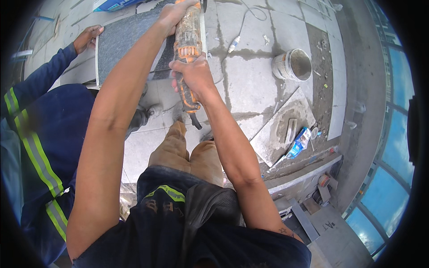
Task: The person uses an angle grinder to cut a large rectangular tile on a construction site floor. Another worker assists by holding the tile steady during the cut. The person completes the cut and hands the grinder to the coworker.
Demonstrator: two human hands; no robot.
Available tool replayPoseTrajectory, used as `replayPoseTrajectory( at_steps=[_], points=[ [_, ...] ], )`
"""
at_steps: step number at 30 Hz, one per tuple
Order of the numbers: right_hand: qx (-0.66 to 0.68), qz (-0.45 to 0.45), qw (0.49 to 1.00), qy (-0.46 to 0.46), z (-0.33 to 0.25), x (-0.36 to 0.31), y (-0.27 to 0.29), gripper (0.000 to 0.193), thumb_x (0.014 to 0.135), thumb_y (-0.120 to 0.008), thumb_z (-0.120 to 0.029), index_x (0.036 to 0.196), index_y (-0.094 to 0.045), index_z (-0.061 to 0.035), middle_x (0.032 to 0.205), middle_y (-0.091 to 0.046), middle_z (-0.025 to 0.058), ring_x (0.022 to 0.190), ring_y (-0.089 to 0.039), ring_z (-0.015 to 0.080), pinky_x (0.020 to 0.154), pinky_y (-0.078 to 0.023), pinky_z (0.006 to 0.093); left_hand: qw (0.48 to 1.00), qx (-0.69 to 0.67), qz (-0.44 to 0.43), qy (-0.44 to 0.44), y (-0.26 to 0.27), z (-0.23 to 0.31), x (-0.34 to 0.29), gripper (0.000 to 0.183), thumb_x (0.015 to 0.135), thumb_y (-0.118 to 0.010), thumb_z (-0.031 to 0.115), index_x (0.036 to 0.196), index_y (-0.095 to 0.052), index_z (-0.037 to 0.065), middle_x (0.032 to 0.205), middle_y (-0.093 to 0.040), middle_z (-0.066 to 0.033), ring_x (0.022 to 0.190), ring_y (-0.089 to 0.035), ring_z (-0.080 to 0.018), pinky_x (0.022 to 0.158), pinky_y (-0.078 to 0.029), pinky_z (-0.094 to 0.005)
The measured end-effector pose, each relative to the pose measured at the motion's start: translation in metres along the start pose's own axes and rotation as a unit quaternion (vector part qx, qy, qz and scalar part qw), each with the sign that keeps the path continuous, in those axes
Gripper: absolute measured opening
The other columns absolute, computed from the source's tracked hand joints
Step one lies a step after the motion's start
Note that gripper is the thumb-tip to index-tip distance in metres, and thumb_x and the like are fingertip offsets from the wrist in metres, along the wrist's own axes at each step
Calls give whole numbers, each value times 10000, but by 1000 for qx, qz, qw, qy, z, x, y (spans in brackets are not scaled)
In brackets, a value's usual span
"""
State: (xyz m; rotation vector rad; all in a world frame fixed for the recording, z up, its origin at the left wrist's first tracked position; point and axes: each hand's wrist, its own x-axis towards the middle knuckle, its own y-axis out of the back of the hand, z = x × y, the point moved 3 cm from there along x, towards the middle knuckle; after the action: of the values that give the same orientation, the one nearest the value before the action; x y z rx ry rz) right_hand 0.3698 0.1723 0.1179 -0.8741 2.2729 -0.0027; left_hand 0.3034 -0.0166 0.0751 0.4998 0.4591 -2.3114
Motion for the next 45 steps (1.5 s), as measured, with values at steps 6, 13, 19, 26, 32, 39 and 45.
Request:
replayPoseTrajectory(
  at_steps=[6,13,19,26,32,39,45],
  points=[
    [-2,-3,1000,-6,0,-1,0,607,854,-748,-31,1210,-264,56,755,-613,152,486,-616,232,373,-519,363,999,36,11,2,1,-3,5,430,832,-765,371,955,-703,-37,830,-705,-125,667,-697,-229,616,-579,-399],
    [10,-10,1000,-13,-1,1,0,582,853,-747,-40,1191,-281,45,775,-615,153,503,-623,230,378,-521,361,997,66,39,-4,2,-1,6,497,824,-781,404,983,-705,-60,865,-719,-145,705,-712,-240,635,-581,-406],
    [16,-17,1000,-12,-1,0,0,569,852,-746,-45,1177,-286,38,781,-615,149,499,-619,230,382,-520,359,987,144,71,-17,0,4,7,567,831,-770,427,1042,-700,-95,956,-732,-190,806,-729,-260,705,-587,-420],
    [8,-1,1000,-18,-2,0,-3,565,849,-741,-22,1172,-280,25,777,-605,153,483,-609,233,368,-504,364,996,82,44,2,3,2,9,567,838,-760,426,1056,-690,-93,966,-727,-182,797,-724,-260,694,-585,-423],
    [10,-11,1000,-12,-2,-2,-3,550,850,-738,-19,1158,-284,21,776,-605,157,481,-611,235,368,-509,363,997,73,33,-3,4,-3,10,549,838,-763,425,1035,-693,-82,922,-727,-167,743,-720,-252,656,-584,-423],
    [-3,-3,1000,-9,1,-4,-3,549,854,-739,-31,1159,-286,22,769,-613,156,489,-619,237,378,-524,363,995,91,44,-2,5,-2,5,565,829,-770,423,1039,-694,-97,938,-731,-180,752,-728,-262,669,-591,-430],
    [-2,-4,1000,-10,3,-2,-2,555,852,-742,-33,1163,-287,26,768,-622,159,501,-628,238,385,-531,366,994,94,49,-6,4,-3,3,570,821,-775,417,1041,-694,-102,947,-732,-187,763,-732,-266,676,-593,-433]
  ],
)
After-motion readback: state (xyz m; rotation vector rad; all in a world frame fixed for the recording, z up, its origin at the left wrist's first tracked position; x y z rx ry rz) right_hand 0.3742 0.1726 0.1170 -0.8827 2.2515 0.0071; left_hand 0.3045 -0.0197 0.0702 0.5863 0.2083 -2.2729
